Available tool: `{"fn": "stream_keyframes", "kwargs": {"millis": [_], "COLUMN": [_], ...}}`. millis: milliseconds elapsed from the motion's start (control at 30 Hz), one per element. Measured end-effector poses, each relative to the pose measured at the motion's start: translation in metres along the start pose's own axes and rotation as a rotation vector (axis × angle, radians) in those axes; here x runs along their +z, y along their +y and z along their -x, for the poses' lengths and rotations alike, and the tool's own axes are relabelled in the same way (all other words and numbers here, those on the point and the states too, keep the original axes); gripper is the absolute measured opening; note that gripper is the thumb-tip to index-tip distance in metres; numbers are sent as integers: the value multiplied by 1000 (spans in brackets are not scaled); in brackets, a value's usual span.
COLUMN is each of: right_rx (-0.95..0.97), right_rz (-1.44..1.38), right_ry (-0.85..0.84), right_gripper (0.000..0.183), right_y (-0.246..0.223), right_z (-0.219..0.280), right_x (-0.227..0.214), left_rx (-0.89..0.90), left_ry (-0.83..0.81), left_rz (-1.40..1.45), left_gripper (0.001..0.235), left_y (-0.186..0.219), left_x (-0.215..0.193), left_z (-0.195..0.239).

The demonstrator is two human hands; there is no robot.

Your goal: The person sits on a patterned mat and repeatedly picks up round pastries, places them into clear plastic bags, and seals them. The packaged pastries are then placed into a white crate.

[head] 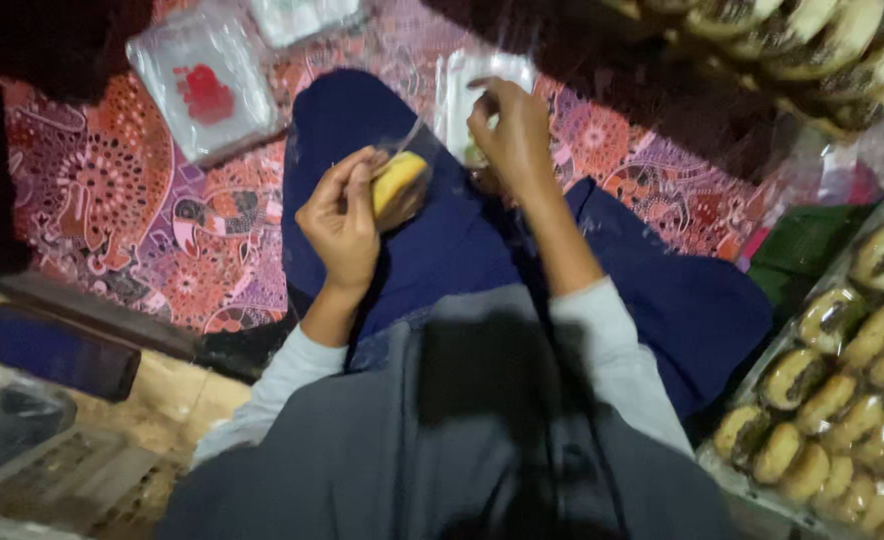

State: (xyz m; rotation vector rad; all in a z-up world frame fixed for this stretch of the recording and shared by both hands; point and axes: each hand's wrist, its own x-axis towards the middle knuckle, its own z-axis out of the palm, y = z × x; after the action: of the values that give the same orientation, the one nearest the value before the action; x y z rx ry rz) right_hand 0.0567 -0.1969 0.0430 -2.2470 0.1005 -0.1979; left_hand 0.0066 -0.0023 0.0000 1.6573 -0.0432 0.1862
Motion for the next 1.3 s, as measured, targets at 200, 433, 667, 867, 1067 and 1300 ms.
{"fn": "stream_keyframes", "kwargs": {"millis": [200, 433, 667, 867, 1067, 1300], "right_rx": [-548, -355, 140, 288, 254, -67], "right_rz": [-48, -149, -721, -954, -917, -395], "right_ry": [-1, -71, -561, -491, -325, 178], "right_gripper": [40, 47, 63, 57, 44, 27], "right_y": [15, 11, 73, 93, 66, 30], "right_z": [61, 24, 68, 103, 79, 61], "right_x": [35, 32, 38, 103, 87, 62], "left_rx": [-21, -70, -43, 373, -585, 13], "left_ry": [-23, -70, 153, 202, -53, 82], "left_rz": [13, -163, 95, -577, 413, 109], "left_gripper": [18, 19, 20, 55, 44, 24], "left_y": [-6, 5, 22, 2, -49, -28], "left_x": [2, -5, 4, -12, -38, -36], "left_z": [5, 11, 14, 1, -10, 6]}}
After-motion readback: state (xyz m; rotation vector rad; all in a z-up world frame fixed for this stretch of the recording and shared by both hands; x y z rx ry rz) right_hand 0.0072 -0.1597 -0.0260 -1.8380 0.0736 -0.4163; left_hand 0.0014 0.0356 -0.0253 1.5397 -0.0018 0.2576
